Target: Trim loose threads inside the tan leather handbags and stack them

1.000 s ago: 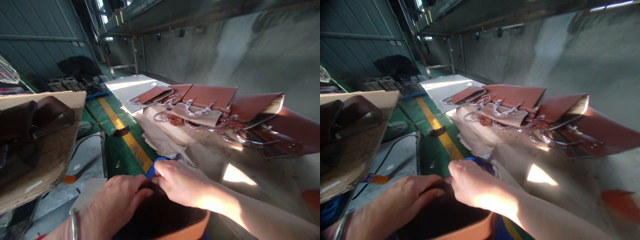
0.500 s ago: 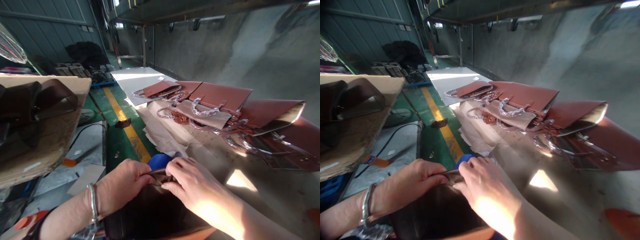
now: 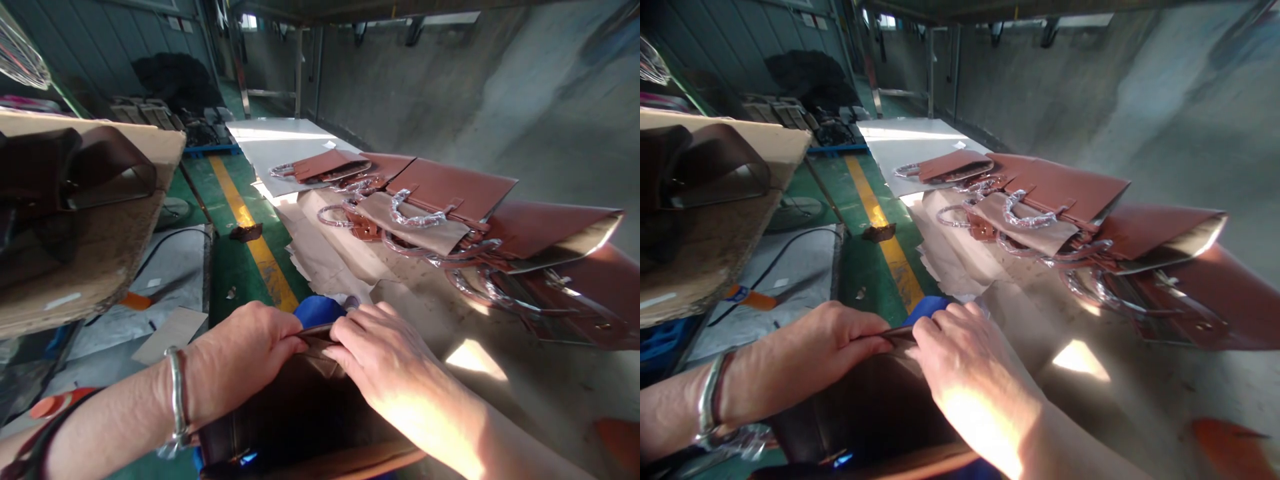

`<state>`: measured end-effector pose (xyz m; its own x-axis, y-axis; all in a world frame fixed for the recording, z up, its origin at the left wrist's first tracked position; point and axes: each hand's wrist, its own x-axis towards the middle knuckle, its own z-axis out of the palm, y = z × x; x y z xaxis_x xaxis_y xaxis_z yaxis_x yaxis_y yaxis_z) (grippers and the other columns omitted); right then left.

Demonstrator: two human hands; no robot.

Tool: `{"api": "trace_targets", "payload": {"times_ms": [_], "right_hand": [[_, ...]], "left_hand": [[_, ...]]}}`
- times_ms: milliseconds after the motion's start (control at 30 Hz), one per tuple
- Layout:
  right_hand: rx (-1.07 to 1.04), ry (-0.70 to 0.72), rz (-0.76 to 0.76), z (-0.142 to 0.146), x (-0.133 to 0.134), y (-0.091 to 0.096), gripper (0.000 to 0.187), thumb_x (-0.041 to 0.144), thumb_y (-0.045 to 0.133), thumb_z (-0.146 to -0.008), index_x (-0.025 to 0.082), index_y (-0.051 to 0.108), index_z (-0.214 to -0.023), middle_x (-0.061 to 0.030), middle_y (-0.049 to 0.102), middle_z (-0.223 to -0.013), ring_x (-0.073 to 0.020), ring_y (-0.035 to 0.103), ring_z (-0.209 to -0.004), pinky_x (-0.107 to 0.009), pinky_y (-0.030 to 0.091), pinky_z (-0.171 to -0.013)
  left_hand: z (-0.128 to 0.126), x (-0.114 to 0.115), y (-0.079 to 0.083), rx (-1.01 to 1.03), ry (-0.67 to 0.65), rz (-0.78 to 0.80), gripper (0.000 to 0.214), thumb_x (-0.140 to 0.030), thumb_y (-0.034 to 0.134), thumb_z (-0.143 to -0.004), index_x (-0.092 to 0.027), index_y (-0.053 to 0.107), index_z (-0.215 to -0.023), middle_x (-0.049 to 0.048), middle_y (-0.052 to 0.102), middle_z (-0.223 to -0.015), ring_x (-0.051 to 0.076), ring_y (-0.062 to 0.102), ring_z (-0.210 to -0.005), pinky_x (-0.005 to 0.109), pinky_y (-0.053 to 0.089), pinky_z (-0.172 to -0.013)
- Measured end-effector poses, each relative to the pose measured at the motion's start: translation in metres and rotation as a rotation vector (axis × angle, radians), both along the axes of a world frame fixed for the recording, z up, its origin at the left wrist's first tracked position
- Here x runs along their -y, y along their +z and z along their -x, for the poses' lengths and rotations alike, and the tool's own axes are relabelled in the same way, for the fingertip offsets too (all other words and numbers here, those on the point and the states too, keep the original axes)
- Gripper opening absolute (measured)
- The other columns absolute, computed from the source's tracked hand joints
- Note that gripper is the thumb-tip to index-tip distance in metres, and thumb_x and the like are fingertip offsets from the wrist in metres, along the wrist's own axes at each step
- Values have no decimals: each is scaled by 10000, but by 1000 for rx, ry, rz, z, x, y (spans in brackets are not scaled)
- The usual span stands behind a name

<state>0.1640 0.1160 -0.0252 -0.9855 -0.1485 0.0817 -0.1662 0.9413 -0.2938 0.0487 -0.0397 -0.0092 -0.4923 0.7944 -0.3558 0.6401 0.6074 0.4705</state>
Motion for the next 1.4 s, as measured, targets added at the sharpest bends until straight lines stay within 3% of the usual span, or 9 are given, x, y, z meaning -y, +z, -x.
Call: {"api": "trace_targets", "payload": {"times_ms": [167,900,1200,1400], "right_hand": [[-4,-58,-2,-1,3,5,184,200,454,-935,189,527,-767,-2,560,-758,-171,448,-703,-318,267,-693],[-22,-76,-60,16,0,-9,193,195,489,-911,196,506,-719,-4,581,-715,-181,517,-712,-312,302,-660],[-29,-169,-82,19,4,-8,162,240,548,-887,188,532,-734,-26,627,-704,-210,587,-706,-313,350,-649],[2,-197,-32,20,3,-8,53,239,564,-881,203,547,-916,10,647,-715,-170,594,-652,-284,308,-576]], "left_hand": [[2,2,-2,75,-11,-90,279,-271,445,-816,-227,718,-780,-4,692,-690,138,596,-635,186,412,-599],[12,2,-9,195,-23,-76,306,-365,441,-803,-184,645,-663,-43,593,-575,95,488,-557,167,351,-526],[16,7,-8,273,-52,-13,299,-373,455,-831,-183,652,-711,-48,537,-582,85,432,-555,155,321,-497],[15,8,-10,275,-56,-12,338,-400,420,-839,-161,637,-737,-34,520,-601,97,425,-563,180,327,-515]]}}
